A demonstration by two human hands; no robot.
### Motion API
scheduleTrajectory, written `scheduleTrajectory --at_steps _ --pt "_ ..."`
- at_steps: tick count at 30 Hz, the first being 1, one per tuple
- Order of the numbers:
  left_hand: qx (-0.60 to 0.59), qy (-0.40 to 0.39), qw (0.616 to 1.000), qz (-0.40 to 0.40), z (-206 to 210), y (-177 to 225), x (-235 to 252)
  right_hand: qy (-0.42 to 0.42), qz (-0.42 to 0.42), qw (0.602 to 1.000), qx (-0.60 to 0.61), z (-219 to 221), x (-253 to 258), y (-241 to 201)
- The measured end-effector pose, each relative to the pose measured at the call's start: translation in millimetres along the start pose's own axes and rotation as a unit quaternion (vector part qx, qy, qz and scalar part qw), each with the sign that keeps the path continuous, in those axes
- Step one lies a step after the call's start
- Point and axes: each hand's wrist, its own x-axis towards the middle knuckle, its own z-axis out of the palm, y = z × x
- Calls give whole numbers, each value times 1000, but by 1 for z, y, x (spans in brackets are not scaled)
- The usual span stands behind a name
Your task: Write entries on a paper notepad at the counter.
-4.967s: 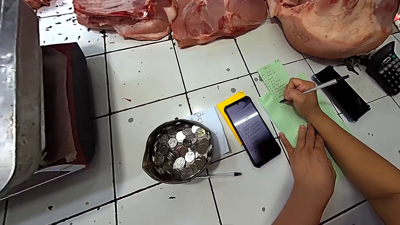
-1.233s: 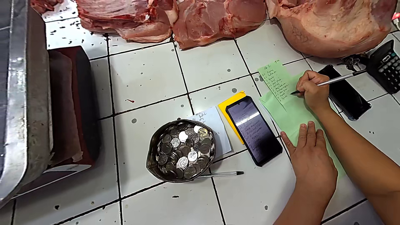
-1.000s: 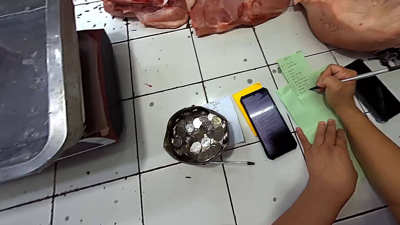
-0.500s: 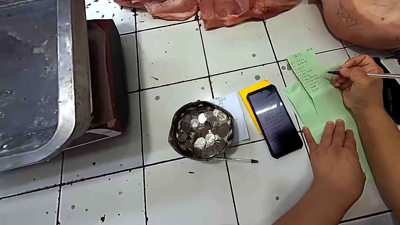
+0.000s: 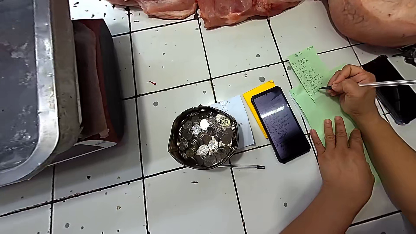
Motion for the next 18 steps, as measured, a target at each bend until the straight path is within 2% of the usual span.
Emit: scheduleTrajectory --at_steps 3,6,9,11,14,18 --pt "6 2 1000 5 0 0 -1 -30 -13 999 -29 4 -3 -7" --pt "1 21 1000 15 2 -1 -1 -145 -62 985 -70 14 -14 -24" --pt "-10 82 996 24 5 -1 -7 -252 -193 939 -131 29 -23 -31" --pt "-45 117 992 14 8 -1 -10 -295 -227 911 -179 38 -28 -37" --pt "-53 17 998 -28 -2 2 -9 -323 -230 883 -250 43 -31 -36" --pt "-33 6 999 -15 -4 2 -8 -301 -214 889 -271 44 -29 -32"
